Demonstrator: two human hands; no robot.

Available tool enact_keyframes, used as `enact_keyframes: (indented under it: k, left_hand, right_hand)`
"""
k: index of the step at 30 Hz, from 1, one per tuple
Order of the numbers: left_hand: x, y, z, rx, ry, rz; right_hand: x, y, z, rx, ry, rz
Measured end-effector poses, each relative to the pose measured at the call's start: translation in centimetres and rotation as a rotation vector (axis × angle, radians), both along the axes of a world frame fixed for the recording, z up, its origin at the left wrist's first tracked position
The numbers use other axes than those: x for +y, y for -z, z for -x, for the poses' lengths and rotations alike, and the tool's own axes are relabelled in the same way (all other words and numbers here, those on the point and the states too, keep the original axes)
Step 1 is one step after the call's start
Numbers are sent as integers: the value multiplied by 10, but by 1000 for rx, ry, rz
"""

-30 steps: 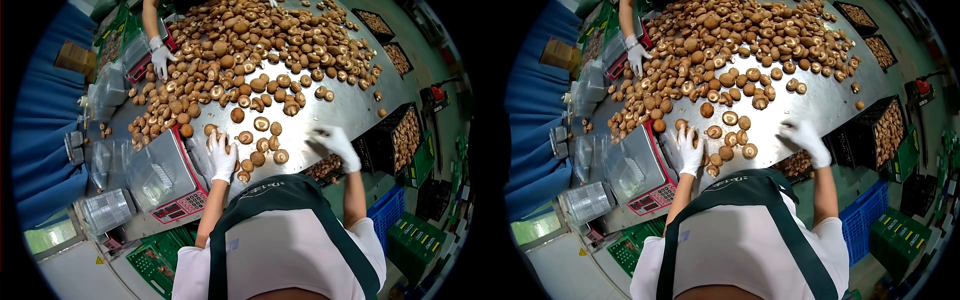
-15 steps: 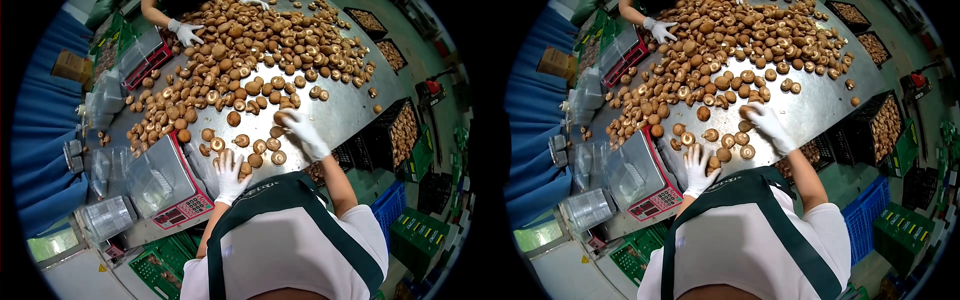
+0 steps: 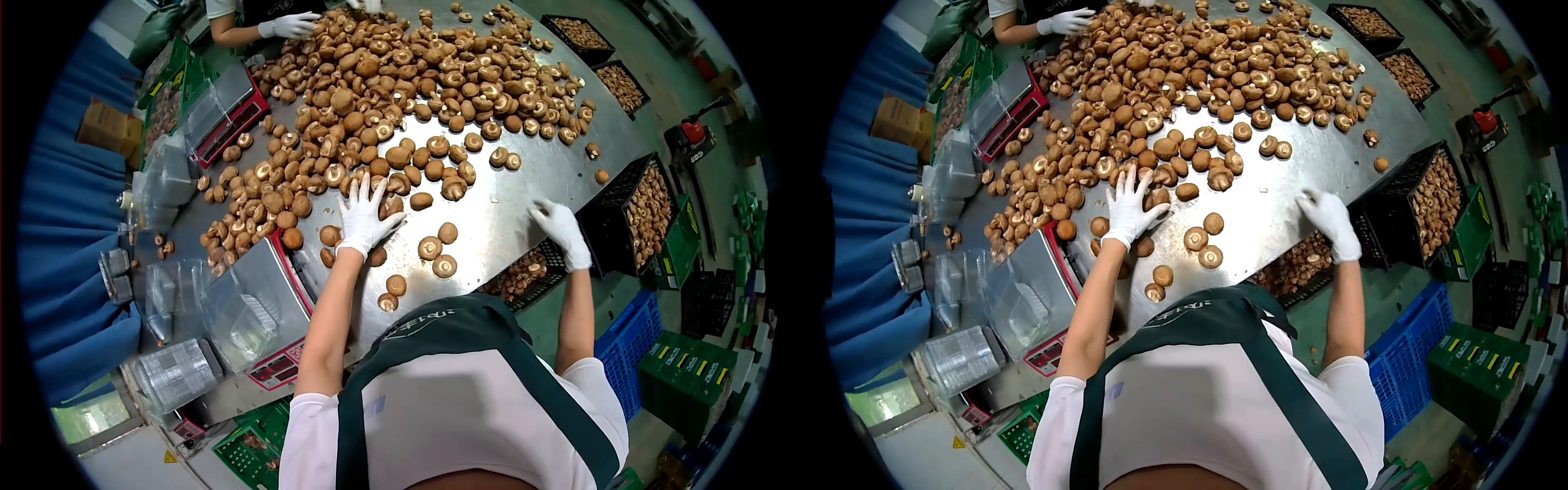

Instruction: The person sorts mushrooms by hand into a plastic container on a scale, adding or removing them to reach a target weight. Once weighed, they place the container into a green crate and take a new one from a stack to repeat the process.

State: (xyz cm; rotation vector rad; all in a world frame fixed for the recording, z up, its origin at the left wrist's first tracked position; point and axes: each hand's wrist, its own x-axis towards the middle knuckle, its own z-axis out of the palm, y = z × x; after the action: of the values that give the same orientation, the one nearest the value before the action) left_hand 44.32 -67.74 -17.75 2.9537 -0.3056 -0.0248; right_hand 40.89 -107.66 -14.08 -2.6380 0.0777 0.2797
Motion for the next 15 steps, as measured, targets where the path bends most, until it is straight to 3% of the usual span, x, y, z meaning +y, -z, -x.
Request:
enact_keyframes:
  k: [3, 4, 5, 7, 8, 9, 15]
  left_hand:
    - [2, -3, 2, 104, 61, -5]
    - [1, 0, 6, 136, 62, 45]
    - [-2, -6, 12, 198, 41, 36]
    - [-4, -9, 31, 148, 65, -48]
    - [-2, -6, 42, 74, 68, -22]
    - [-1, -10, 53, 62, 73, 79]
    - [-4, -12, 101, -8, 88, 137]
  right_hand:
    - [68, -10, -38, -109, 108, -292]
    - [83, 16, -53, -267, 68, -294]
    - [110, 9, -58, -227, 119, -387]
    - [143, 38, -67, -194, -91, -208]
    - [166, 37, -49, -294, -143, 21]
    - [181, 39, -37, -279, -179, 29]
    - [201, 34, 26, -243, -478, -84]
